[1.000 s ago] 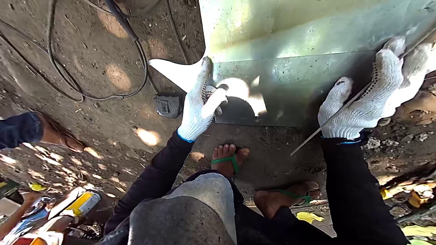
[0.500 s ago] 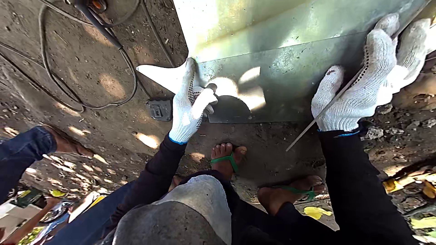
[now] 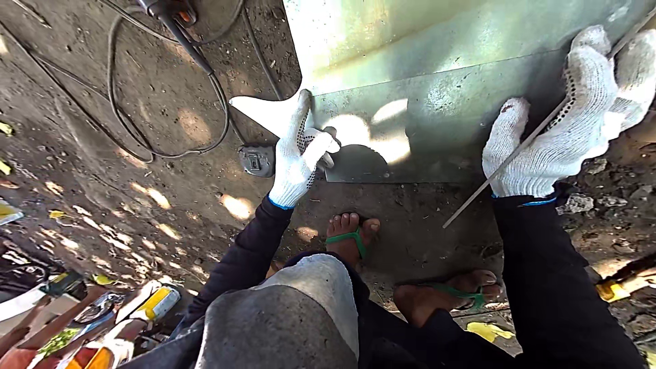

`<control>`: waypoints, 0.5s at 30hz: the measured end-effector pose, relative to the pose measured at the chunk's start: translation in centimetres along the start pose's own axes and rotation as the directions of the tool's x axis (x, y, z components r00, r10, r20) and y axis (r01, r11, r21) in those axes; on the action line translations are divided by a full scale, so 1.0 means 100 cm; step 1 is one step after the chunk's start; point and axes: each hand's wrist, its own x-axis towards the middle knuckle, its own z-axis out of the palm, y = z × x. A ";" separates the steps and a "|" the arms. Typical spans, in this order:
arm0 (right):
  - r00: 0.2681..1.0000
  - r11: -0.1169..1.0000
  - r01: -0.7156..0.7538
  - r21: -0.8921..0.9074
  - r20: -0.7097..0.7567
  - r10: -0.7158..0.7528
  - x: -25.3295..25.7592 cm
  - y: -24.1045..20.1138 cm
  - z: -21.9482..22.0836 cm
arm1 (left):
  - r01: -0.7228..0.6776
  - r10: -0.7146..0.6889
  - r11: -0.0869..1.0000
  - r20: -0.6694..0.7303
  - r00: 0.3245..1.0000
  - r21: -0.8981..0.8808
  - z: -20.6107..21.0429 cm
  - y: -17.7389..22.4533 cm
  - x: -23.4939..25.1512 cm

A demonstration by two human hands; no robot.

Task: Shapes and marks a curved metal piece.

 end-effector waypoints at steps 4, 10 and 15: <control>0.999 1.000 0.007 -0.003 -0.034 -0.007 0.002 0.000 0.001 | 0.004 -0.004 1.000 -0.004 1.000 -0.002 -0.001 -0.002 0.000; 0.999 0.996 -0.040 -0.085 0.015 0.042 -0.002 -0.003 -0.003 | -0.007 0.007 1.000 -0.010 1.000 -0.011 0.000 -0.003 0.001; 0.999 0.996 -0.001 -0.085 -0.037 -0.002 0.004 -0.007 0.001 | -0.052 0.051 0.998 -0.013 0.999 -0.029 -0.001 -0.005 0.003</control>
